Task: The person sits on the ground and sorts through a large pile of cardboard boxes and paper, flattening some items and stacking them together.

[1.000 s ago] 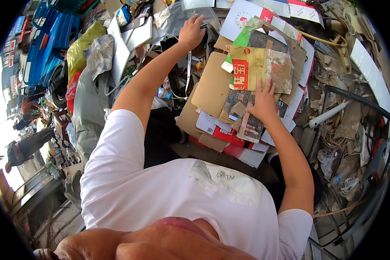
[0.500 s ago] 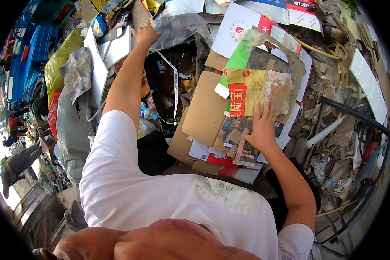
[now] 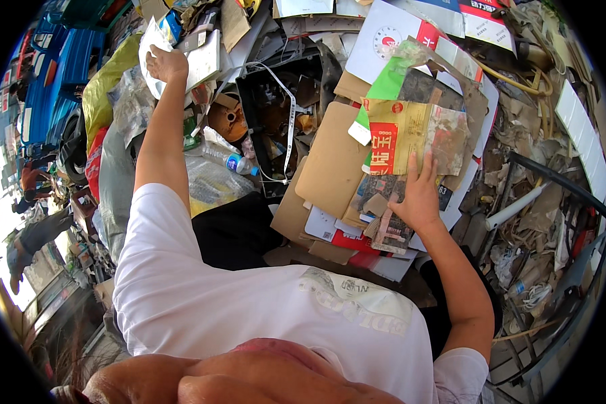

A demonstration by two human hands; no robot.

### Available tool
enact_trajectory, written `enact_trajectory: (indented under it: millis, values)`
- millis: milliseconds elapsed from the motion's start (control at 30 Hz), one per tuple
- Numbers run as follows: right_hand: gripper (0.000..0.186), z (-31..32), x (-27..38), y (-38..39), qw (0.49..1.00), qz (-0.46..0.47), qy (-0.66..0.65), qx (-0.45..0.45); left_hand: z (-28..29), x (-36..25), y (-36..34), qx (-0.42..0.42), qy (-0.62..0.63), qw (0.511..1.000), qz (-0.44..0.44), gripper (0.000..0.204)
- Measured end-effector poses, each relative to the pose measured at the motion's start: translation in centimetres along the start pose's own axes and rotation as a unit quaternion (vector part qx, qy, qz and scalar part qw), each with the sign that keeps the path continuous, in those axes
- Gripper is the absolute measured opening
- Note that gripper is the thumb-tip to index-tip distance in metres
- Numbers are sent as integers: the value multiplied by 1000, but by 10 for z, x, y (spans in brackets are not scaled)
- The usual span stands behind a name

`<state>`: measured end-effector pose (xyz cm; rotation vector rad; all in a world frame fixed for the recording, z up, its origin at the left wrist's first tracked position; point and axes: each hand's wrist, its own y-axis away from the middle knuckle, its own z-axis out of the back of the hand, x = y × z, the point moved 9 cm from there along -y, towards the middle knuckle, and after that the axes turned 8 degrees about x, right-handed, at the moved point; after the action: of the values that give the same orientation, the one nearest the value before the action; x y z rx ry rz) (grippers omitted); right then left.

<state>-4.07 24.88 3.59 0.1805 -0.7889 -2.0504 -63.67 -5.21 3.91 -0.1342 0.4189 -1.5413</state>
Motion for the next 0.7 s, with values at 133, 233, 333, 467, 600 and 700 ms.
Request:
enact_trajectory:
  millis: [133, 233, 333, 467, 600, 700]
  values:
    - [126, -1, -3, 2, 1000, 1, -2, -4, -24, -127, 78, 55, 49, 911, -406, 40]
    - [126, 0, -3, 1, 1000, 9, -4, -13, -75, -159, 128, 109, -118, 858, -487, 37]
    - [125, -3, -7, 1, 1000, 10, -2, -12, -124, -146, 127, 235, -251, 859, -380, 36]
    - [124, -1, -2, 1, 999, 26, -12, -21, -116, -122, 94, 217, -233, 884, -341, 35]
    - [123, 0, -4, 4, 999, 20, -8, -26, -63, -124, 75, 167, -94, 917, -350, 32]
    - [123, 0, -5, 6, 1000, 13, -9, -25, -10, -115, 56, 147, -36, 929, -338, 33]
